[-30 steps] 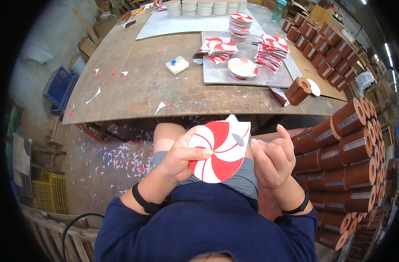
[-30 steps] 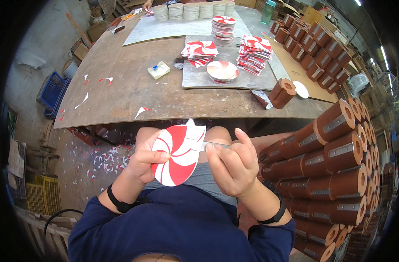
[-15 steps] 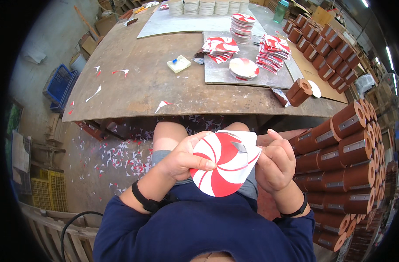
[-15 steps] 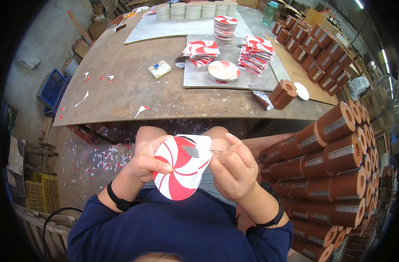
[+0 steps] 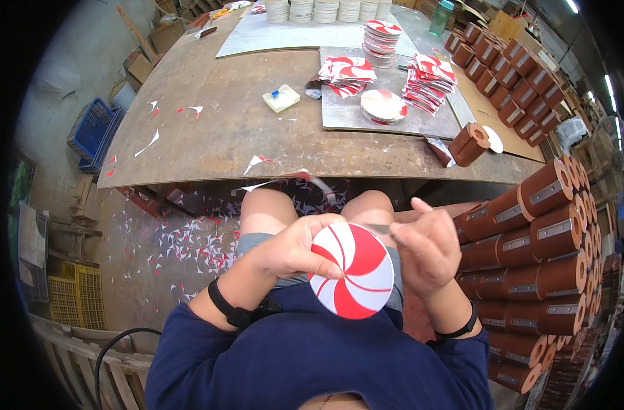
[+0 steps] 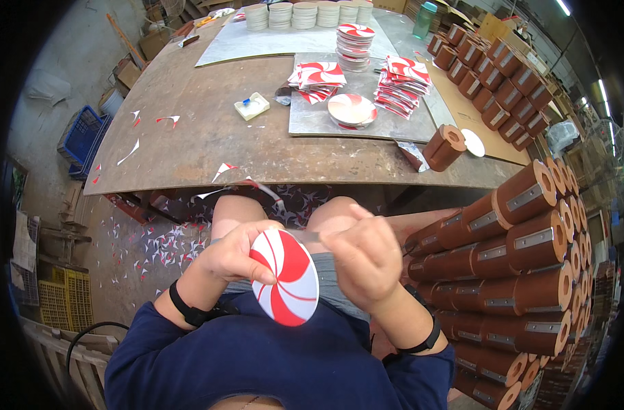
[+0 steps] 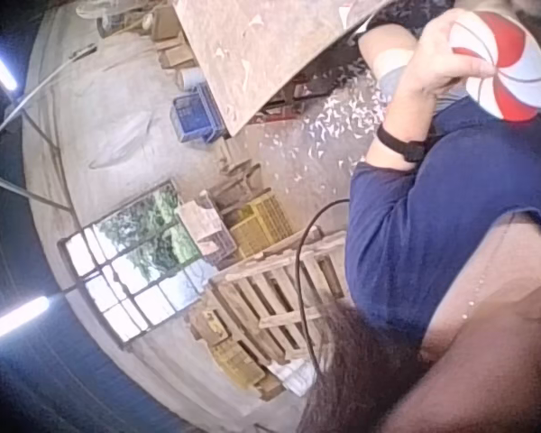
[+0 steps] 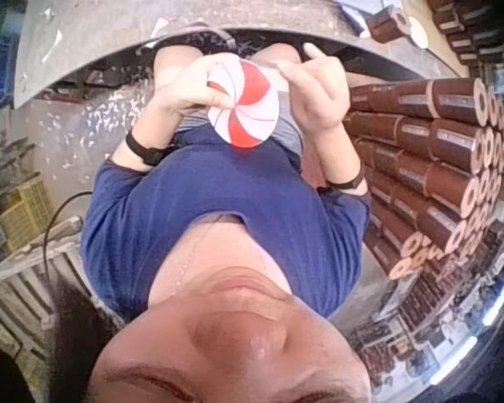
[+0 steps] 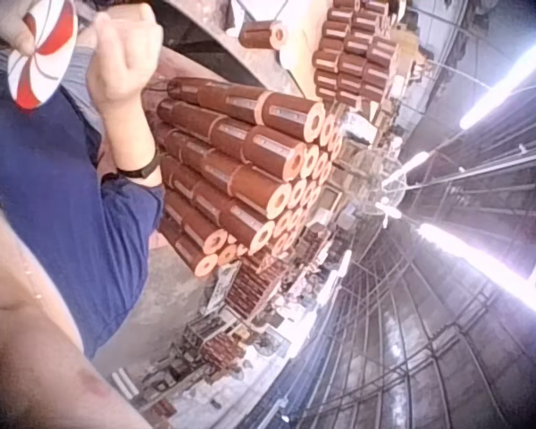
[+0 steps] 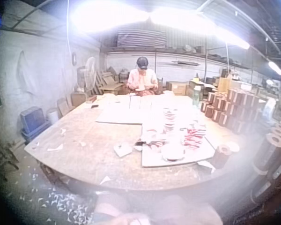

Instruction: The person is using a small blade to trim the edges of circular paper cutouts with red and white peppermint patterns.

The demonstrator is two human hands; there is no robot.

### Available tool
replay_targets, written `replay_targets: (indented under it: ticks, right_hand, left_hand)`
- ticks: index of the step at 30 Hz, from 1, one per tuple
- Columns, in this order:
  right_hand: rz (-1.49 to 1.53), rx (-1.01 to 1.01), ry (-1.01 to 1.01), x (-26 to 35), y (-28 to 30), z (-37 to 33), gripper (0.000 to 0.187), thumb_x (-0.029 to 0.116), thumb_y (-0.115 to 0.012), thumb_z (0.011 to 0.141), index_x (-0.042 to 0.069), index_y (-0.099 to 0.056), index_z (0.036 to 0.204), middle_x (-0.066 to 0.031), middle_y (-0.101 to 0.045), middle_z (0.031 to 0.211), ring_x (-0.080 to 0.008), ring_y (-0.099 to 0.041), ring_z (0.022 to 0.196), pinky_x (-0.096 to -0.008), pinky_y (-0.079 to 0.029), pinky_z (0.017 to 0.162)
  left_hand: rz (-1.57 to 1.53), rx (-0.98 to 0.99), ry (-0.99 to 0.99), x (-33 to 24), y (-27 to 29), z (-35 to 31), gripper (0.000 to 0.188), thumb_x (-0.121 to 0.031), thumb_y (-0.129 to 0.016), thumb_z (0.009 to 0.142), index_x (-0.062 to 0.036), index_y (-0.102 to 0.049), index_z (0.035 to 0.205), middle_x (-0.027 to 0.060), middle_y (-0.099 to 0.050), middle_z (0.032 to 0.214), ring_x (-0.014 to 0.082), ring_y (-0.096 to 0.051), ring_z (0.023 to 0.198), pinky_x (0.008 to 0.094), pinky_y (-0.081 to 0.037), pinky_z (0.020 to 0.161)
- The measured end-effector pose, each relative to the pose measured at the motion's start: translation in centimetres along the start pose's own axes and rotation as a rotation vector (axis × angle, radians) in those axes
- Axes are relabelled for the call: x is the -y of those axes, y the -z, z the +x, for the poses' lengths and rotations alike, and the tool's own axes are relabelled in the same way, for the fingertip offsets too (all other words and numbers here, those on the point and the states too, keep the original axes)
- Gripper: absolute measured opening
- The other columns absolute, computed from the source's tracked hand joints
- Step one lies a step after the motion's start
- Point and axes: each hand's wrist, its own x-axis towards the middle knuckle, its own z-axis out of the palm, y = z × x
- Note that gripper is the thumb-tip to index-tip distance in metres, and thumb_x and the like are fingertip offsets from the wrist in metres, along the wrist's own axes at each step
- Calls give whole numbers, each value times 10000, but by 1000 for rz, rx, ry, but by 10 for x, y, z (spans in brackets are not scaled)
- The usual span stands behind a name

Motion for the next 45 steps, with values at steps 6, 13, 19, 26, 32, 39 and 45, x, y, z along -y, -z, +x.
replay_targets:
  ticks: [6,13,19,26,32,39,45]
  right_hand:
    - [73,-201,-278,-6,3,-11,206,-60,-614,656,38,-586,834,-50,-521,638,-160,-480,568,-330,-456,699]
    - [88,-192,-367,-8,5,-25,220,-74,-613,659,11,-576,859,-68,-531,674,-157,-497,606,-263,-443,663]
    - [315,-269,-597,-5,1,-36,185,-78,-588,698,-13,-565,871,-65,-551,746,-123,-517,652,-221,-428,632]
    - [1377,-435,-1283,-20,-7,-60,158,47,-500,796,-8,-507,944,-25,-483,705,-122,-480,638,-293,-463,679]
    - [1827,-451,-1451,-27,-23,-88,172,131,-459,836,12,-488,956,-2,-429,695,-113,-435,640,-316,-457,704]
    - [1701,-425,-1492,-27,-25,-86,158,98,-472,829,18,-487,965,-4,-441,707,-110,-450,644,-310,-460,702]
    - [1592,-382,-1469,-22,-25,-87,159,56,-503,802,37,-492,960,-17,-500,732,-109,-480,655,-314,-470,692]
  left_hand:
    - [-93,-157,-79,6,7,6,413,75,-664,613,14,-506,990,85,-584,921,145,-572,835,286,-461,765]
    - [5,-356,-182,7,5,8,378,72,-650,627,0,-512,972,96,-590,901,152,-581,810,269,-475,720]
    - [209,-444,-285,5,0,7,316,72,-656,627,2,-543,914,77,-605,827,119,-582,735,238,-483,640]
    - [473,-502,-441,3,-7,4,244,42,-659,647,13,-567,871,63,-607,795,98,-566,704,209,-461,606]
    - [555,-538,-494,6,-3,5,348,12,-637,683,15,-494,1001,65,-586,865,103,-557,779,224,-456,673]
    - [-352,-350,-319,3,14,10,326,-1,-534,767,1,-409,1068,121,-524,1003,196,-524,950,326,-433,836]
    - [-621,-236,-269,2,19,11,417,-23,-511,776,-21,-351,1161,114,-536,985,213,-577,833,309,-494,702]
